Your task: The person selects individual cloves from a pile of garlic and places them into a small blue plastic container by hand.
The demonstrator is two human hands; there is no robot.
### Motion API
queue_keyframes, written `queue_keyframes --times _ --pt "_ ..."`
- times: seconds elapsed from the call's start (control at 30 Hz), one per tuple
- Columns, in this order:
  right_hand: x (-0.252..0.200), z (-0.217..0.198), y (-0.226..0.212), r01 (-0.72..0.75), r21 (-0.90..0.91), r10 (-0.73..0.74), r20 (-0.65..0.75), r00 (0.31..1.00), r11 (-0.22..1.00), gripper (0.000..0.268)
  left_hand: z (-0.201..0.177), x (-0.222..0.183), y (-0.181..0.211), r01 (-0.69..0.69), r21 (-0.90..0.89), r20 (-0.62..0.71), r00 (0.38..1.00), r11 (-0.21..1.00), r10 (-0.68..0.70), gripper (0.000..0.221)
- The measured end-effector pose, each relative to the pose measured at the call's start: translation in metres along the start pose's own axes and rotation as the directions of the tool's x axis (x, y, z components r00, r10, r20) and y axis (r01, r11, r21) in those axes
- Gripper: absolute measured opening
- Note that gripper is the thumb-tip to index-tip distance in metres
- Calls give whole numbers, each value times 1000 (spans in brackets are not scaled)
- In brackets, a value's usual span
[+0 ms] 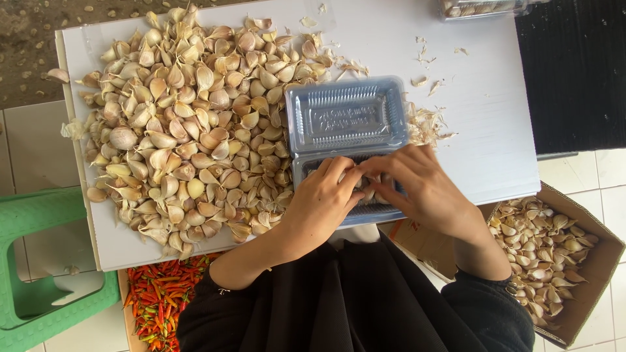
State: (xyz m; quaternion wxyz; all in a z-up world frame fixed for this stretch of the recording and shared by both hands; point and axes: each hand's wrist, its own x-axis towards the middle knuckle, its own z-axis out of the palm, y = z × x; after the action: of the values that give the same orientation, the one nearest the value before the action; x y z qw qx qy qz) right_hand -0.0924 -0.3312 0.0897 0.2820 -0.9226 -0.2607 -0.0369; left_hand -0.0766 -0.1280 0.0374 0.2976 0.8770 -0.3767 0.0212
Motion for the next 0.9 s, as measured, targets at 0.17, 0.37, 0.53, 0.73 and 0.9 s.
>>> queue_keyframes --times 0.17,0.37,0.53,0.73,0.9 --pt "-8 6 7 6 -11 -7 -34 999 1000 31 -7 2 3 16 -42 0 1000 999 -16 34" --pt "-7 9 12 9 -31 -11 -40 999 999 31 -6 2 3 22 -39 -3 1000 999 -22 34" --pt "-9 8 11 41 4 -41 -31 999 999 36 -2 1 1 9 -4 -15 1000 1000 -9 32" --pt "-11 -1 9 36 -23 -36 1 999 999 43 -2 2 0 -10 -8 -18 1000 1000 10 30" --pt "-15 -6 8 41 -22 -41 -1 999 999 40 -2 1 0 -11 -46 -19 1000 999 10 31"
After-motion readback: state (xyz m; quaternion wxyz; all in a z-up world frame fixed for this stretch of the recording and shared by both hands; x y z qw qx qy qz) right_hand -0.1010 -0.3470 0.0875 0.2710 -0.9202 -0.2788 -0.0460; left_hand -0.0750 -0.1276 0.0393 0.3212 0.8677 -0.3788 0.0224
